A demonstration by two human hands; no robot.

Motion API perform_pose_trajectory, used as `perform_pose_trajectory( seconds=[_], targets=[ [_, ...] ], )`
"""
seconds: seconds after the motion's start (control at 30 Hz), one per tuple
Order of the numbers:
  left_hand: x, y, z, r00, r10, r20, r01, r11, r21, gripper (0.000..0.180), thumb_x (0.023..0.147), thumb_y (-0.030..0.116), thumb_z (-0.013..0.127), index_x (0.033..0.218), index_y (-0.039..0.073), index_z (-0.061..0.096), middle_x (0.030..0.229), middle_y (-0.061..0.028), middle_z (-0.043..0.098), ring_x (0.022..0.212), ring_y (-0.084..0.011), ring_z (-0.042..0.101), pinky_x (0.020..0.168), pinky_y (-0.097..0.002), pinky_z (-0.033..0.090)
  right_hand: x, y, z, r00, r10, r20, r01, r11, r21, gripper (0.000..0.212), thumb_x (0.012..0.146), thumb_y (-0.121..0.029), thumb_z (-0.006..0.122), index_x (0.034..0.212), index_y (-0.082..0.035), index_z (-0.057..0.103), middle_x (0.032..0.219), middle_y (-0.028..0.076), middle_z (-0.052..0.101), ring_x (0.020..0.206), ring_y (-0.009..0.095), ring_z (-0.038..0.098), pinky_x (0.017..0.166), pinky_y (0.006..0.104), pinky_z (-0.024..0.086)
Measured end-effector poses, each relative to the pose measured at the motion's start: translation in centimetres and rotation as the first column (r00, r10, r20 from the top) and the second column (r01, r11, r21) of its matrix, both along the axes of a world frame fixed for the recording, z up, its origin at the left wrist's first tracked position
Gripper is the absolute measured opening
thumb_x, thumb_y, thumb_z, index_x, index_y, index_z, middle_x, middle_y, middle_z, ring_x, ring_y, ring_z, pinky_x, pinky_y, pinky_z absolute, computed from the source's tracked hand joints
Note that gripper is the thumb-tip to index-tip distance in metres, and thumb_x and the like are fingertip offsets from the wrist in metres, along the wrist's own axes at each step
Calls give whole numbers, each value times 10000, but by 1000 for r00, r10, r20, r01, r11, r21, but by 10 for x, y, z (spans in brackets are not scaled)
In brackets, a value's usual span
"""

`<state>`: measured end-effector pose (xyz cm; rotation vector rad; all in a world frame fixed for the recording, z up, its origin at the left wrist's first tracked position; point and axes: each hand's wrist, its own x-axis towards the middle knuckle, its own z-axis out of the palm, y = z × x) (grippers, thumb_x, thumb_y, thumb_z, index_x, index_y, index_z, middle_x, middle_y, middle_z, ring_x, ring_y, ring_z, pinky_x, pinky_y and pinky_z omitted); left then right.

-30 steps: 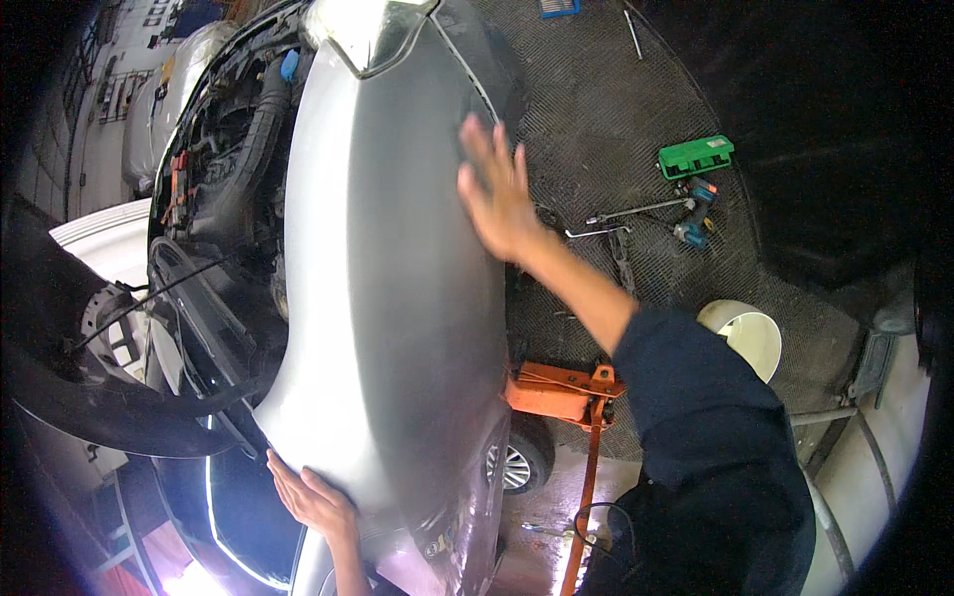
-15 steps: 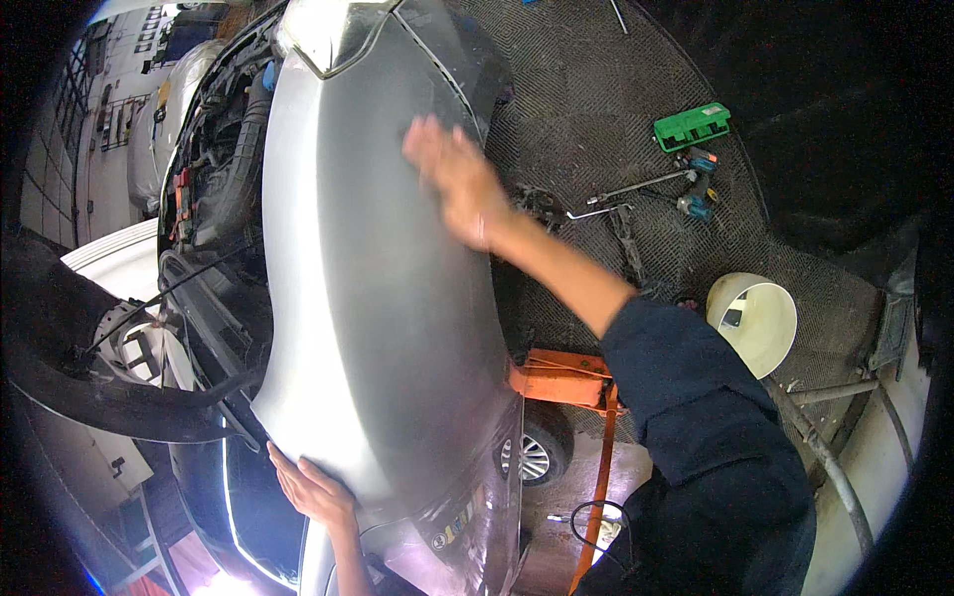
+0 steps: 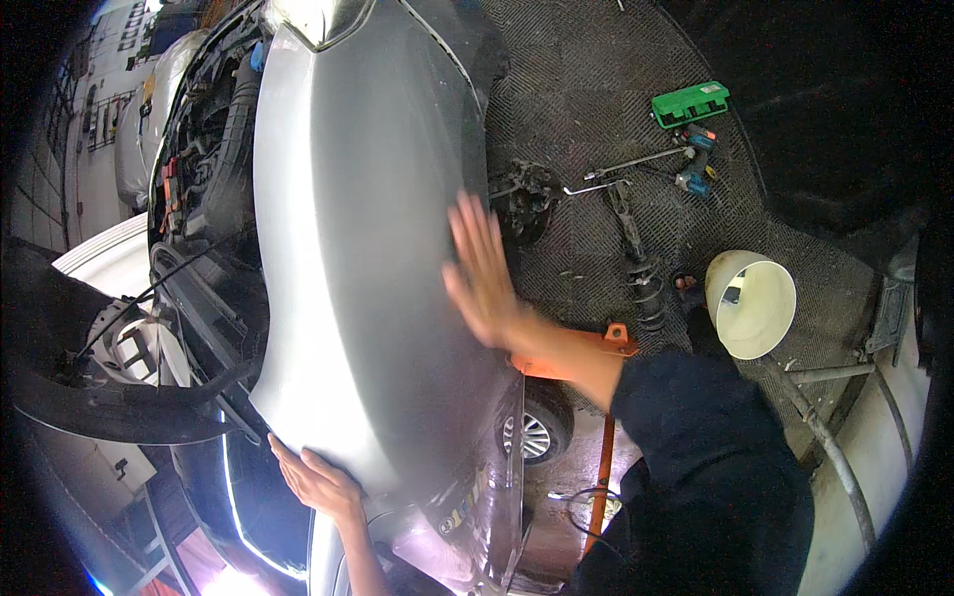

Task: The person sands the front fender of a silver car using a sanding block, repeatedly dipping it into a white bucket of water. They work on the area near the headlight and the side of the fender, occasionally wiping the surface with their hand.

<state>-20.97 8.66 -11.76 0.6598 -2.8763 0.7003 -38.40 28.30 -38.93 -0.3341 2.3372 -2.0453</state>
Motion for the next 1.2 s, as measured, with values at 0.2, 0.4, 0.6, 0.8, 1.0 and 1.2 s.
perform_pose_trajectory(
  seconds=[0.2,0.4,0.6,0.8,1.0,1.2],
  targets=[
    [-10,2,-7,998,-55,-31,54,998,-17,606,1109,393,280,1551,-14,360,1482,-272,507,1312,-451,525,1097,-499,399,-12,14,-30,996,-92,-19,87,980,-180,677,1101,-439,248,1612,2,200,1704,192,107,1581,346,76,1267,532,49],
    [-8,1,-8,999,-9,-31,9,1000,5,625,1111,405,264,1546,-34,357,1466,-283,517,1310,-455,527,1075,-504,413,-36,10,-20,947,-245,206,318,785,-531,494,1092,-303,362,1483,-42,514,1580,153,447,1526,298,315,1268,474,131],
    [1,-6,-6,999,-13,-38,11,999,-38,628,1108,426,262,1549,-9,367,1431,-287,545,1255,-467,560,1030,-511,440,-76,15,-40,933,-297,203,359,808,-466,499,1092,-326,363,1429,-14,560,1528,162,500,1465,282,419,1256,443,222],
    [-6,-5,-5,999,-16,-42,16,1000,-6,631,1110,410,266,1530,-47,378,1460,-294,517,1302,-465,533,1071,-508,422,-53,6,-23,967,-227,111,251,922,-294,716,1056,-471,444,1609,-54,266,1688,151,218,1570,326,165,1267,517,139],
    [-9,1,-9,999,-23,-40,23,1000,13,622,1111,407,270,1535,-35,377,1457,-290,523,1303,-470,532,1071,-508,424,-114,26,-33,919,-355,172,394,833,-389,643,1087,-464,377,1539,-7,403,1621,193,360,1529,315,299,1255,440,214],
    [0,-10,-6,999,-15,-36,14,999,-32,632,1108,431,260,1546,-13,369,1438,-286,541,1292,-465,543,1060,-513,436,-21,10,-24,926,-285,246,375,757,-535,452,1106,-287,407,1395,13,582,1492,163,545,1442,246,457,1248,431,239]
  ],
)
